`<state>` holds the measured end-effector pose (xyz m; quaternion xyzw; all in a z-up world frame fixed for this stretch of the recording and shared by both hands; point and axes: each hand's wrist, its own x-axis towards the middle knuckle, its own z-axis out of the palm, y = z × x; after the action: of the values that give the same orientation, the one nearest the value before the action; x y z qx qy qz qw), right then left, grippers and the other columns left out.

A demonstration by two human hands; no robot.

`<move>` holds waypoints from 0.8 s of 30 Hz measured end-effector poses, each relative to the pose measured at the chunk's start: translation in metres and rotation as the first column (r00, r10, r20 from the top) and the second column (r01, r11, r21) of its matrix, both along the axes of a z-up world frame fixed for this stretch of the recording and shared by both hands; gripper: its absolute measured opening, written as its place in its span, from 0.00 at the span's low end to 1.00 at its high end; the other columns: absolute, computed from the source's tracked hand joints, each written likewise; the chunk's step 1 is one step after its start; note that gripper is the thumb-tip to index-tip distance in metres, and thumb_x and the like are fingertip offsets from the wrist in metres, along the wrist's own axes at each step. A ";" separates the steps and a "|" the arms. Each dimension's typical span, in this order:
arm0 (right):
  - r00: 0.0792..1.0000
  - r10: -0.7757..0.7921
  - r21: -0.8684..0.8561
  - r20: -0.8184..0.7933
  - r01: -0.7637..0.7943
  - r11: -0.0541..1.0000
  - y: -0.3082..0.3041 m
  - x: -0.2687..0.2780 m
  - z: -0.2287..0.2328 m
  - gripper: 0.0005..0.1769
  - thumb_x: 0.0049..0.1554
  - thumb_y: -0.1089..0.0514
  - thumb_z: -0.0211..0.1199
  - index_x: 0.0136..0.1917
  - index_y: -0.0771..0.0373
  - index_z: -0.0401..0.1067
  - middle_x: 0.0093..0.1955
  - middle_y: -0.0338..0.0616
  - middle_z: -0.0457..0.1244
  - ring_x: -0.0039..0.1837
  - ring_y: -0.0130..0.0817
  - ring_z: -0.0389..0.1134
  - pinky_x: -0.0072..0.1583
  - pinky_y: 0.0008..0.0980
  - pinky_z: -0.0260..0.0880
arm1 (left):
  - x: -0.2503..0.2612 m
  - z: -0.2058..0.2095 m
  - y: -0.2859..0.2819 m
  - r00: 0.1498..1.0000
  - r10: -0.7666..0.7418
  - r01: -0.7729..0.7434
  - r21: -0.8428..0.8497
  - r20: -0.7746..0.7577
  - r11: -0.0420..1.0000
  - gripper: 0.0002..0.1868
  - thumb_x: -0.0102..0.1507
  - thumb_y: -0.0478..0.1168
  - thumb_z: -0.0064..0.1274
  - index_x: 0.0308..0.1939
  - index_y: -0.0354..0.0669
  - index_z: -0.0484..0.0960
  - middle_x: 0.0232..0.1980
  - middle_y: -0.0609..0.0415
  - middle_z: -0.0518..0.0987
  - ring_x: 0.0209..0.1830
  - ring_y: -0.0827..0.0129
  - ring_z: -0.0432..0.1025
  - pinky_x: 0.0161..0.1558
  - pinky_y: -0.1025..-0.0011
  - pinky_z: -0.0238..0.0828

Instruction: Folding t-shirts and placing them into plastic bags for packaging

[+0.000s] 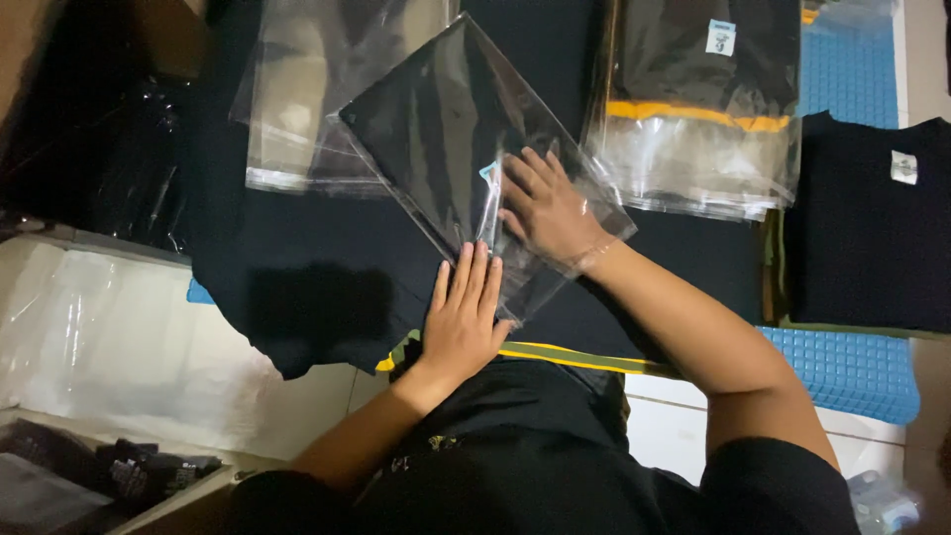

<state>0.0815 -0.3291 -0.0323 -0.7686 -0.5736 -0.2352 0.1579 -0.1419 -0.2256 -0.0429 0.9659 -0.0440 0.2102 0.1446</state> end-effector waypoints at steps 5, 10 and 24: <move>0.991 0.093 -0.029 -0.095 -0.096 0.995 -0.013 0.008 -0.013 0.29 0.67 0.46 0.55 0.76 0.62 0.67 0.79 0.56 0.55 0.78 0.62 0.54 0.73 0.63 0.55 | -0.002 -0.004 0.002 1.000 -0.019 0.019 -0.032 -0.002 0.999 0.48 0.61 0.49 0.60 0.79 0.31 0.56 0.82 0.30 0.50 0.84 0.40 0.43 0.78 0.40 0.32; 0.973 0.133 -0.067 -0.190 -0.148 0.987 -0.049 -0.026 0.022 0.33 0.68 0.44 0.47 0.82 0.60 0.56 0.83 0.56 0.50 0.83 0.59 0.48 0.76 0.59 0.45 | -0.007 0.000 0.011 0.999 -0.010 0.011 -0.050 0.033 0.999 0.49 0.62 0.64 0.56 0.75 0.32 0.63 0.79 0.32 0.58 0.82 0.41 0.49 0.76 0.36 0.35; 0.284 0.185 0.043 -0.941 -0.441 0.896 -0.116 -0.035 0.137 0.23 0.60 0.39 0.56 0.43 0.55 0.83 0.31 0.39 0.75 0.27 0.32 0.71 0.32 0.35 0.69 | -0.020 0.043 0.105 0.992 0.072 -0.103 -0.360 -0.100 0.927 0.35 0.68 0.74 0.23 0.45 0.65 0.84 0.42 0.72 0.85 0.46 0.70 0.81 0.55 0.62 0.70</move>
<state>0.0469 -0.4455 0.1051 -0.6471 -0.5443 0.3437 0.4085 -0.1623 -0.1203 0.0001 0.9314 0.0451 0.1796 0.3135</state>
